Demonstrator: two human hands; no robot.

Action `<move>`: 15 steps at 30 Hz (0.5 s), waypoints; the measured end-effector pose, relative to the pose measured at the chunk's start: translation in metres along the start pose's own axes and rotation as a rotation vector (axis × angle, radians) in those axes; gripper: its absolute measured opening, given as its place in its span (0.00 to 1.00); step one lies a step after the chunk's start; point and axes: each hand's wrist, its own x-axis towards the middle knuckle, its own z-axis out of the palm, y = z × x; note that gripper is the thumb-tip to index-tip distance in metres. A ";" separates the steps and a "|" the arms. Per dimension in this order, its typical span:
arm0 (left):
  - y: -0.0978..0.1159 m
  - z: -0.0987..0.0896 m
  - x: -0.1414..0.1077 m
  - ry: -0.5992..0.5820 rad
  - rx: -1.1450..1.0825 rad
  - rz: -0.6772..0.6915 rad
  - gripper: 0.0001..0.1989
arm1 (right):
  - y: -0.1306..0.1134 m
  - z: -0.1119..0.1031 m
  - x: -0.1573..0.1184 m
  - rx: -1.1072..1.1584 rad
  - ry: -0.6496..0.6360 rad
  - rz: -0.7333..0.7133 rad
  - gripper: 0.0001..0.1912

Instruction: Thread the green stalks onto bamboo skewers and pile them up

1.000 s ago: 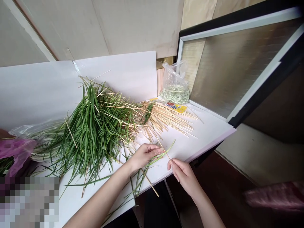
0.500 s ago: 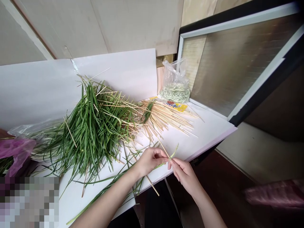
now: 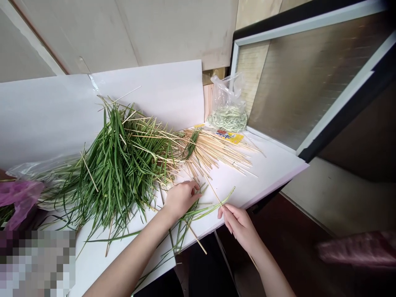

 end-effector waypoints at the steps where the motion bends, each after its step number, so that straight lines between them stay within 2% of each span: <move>1: 0.001 0.001 0.001 -0.002 0.014 -0.019 0.06 | 0.000 0.000 0.000 0.001 0.001 0.002 0.22; 5: 0.001 -0.002 0.004 -0.039 -0.021 -0.091 0.10 | 0.001 -0.001 0.000 0.001 -0.005 0.009 0.23; 9: -0.003 -0.004 0.003 -0.071 -0.063 -0.102 0.07 | -0.001 -0.001 0.000 -0.004 -0.012 0.009 0.23; 12: -0.012 0.000 0.005 -0.071 -0.214 -0.063 0.08 | -0.002 -0.001 0.000 -0.008 -0.014 0.009 0.23; 15: -0.023 0.002 0.011 -0.034 -0.456 -0.045 0.11 | -0.003 -0.001 0.000 -0.013 -0.010 0.010 0.24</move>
